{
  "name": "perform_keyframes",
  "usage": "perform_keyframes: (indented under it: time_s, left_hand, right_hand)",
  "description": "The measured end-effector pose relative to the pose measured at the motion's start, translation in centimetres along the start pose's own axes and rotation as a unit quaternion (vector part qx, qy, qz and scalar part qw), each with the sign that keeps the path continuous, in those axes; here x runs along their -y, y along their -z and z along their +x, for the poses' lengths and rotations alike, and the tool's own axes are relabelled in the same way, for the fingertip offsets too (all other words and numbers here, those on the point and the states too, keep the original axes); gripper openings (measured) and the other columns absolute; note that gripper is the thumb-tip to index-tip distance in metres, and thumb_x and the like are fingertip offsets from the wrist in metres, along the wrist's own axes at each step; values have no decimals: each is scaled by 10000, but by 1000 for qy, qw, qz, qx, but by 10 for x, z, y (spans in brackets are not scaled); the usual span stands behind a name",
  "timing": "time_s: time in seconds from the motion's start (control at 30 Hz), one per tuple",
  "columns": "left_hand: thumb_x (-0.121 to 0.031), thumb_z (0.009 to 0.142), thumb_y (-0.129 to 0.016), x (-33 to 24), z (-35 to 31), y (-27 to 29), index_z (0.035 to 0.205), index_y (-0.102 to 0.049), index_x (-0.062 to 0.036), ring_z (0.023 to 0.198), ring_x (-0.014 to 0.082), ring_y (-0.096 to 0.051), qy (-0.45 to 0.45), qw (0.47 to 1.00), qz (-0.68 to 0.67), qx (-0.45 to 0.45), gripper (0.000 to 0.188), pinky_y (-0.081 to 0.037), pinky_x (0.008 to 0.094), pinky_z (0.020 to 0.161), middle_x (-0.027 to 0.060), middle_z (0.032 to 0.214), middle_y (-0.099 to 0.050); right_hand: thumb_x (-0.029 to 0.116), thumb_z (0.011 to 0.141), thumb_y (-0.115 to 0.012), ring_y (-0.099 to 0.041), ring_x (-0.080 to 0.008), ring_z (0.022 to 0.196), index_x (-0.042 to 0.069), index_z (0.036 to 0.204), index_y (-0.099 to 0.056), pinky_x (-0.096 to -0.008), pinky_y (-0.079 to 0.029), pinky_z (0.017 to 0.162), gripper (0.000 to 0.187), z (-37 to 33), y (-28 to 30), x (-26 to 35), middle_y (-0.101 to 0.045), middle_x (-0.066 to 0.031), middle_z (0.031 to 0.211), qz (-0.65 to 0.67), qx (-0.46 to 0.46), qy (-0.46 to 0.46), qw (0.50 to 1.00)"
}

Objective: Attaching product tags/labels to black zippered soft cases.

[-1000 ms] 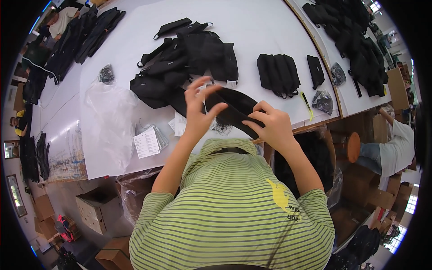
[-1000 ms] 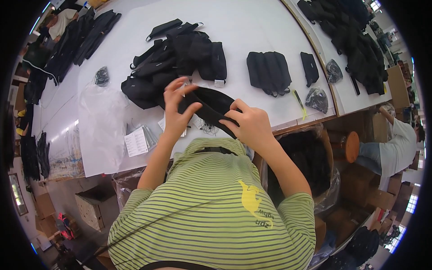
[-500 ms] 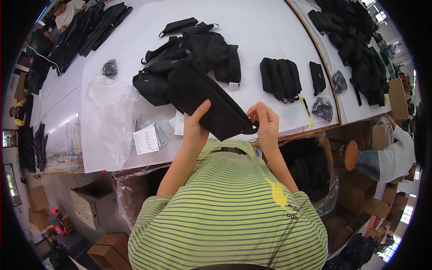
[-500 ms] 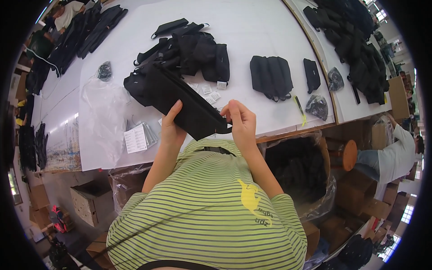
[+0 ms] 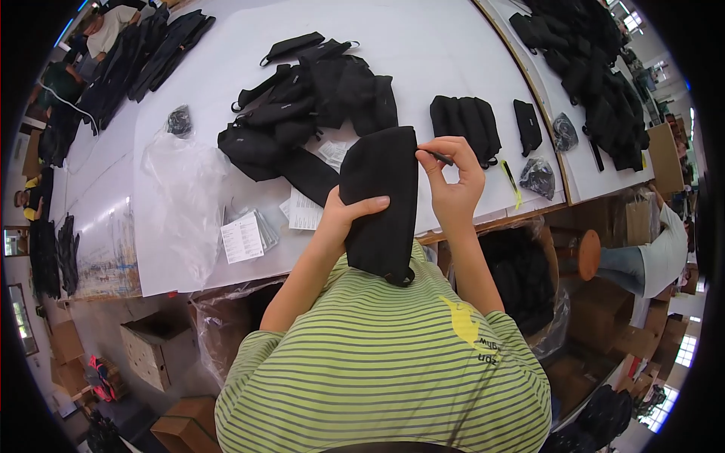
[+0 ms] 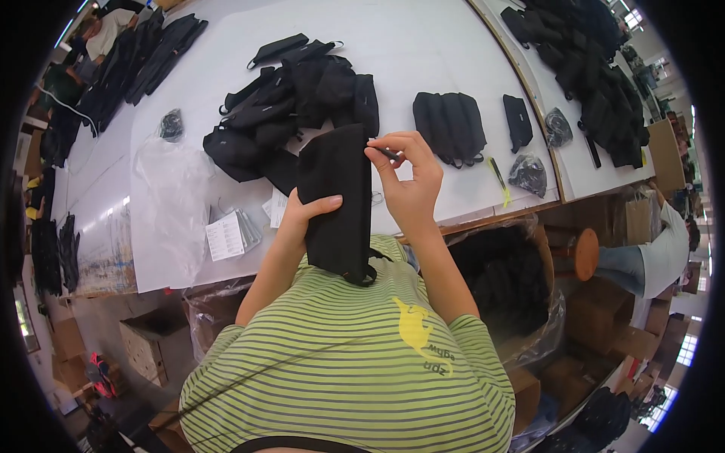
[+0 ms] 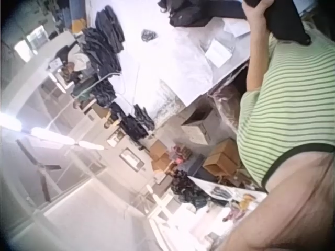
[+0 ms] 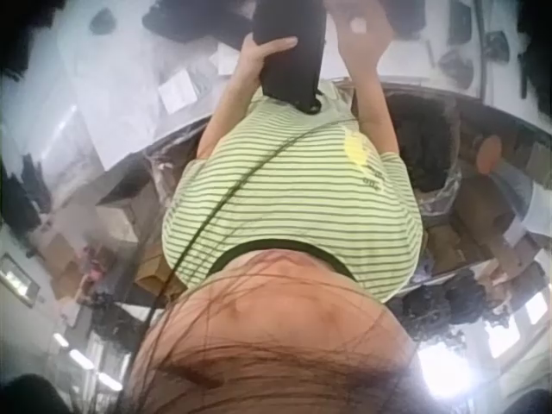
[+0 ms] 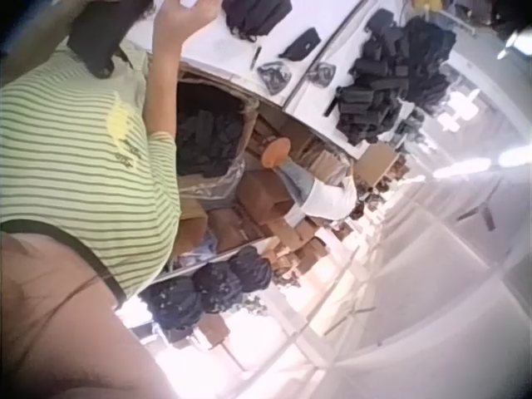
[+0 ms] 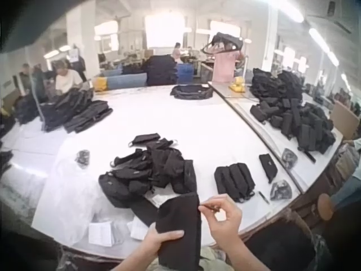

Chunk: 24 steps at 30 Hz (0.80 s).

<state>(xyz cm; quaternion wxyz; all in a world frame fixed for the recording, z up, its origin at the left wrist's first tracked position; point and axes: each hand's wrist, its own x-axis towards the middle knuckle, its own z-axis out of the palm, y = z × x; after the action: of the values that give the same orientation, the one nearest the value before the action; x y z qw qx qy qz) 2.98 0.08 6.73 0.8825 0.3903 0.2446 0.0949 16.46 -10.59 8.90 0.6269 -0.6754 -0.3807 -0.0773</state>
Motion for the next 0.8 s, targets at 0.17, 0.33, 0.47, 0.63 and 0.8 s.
perform_keyframes:
  time_s: [0.17, 0.33, 0.47, 0.63, 0.8]
  left_hand:
    - [-105, 766, -688, -1, 12, 15, 1076, -587, 4, 780, 190, -665, -21, 993, -112, -26, 344, -550, 291, 703, 88, 917, -661]
    - [-106, 835, -627, -4, 30, 51, 990, -635, 23, 738, 205, -679, 17, 965, -262, -17, 202, -568, 312, 679, 116, 871, -686]
    - [-116, 849, -620, -2, 30, 52, 959, -649, 34, 724, 209, -682, 5, 963, -268, -18, 188, -569, 313, 685, 122, 854, -692]
    - [-144, 860, -615, -4, 34, 55, 1042, -614, 24, 863, 210, -665, -62, 967, -227, -102, 247, -547, 325, 772, 114, 980, -672]
    - [-186, 909, -558, -4, 26, 40, 1142, -558, -1, 1018, 223, -614, -114, 949, -247, -161, 298, -502, 358, 881, 114, 1118, -624]
  right_hand:
    - [50, 777, -701, -510, -99, 641, 43, 820, -651, -217, -386, 545, 66, -18, 3, 22, -610, -20, 806, 55, 170, -101, 979]
    - [81, 799, -687, -505, -102, 658, 45, 820, -647, -222, -384, 549, 58, -33, 4, 37, -590, -6, 789, 115, 290, -157, 937]
    - [98, 806, -686, -504, -101, 665, 50, 803, -642, -220, -381, 551, 65, -33, 6, 35, -580, 2, 774, 118, 301, -178, 930]
    - [144, 799, -701, -498, -128, 652, 80, 926, -639, -234, -392, 544, 155, -33, 1, 24, -577, -35, 913, -22, 208, -71, 975]
    - [221, 765, -741, -555, -166, 709, 108, 1040, -634, -262, -461, 606, 315, -42, -2, 35, -579, -57, 1096, -122, 162, -32, 979]
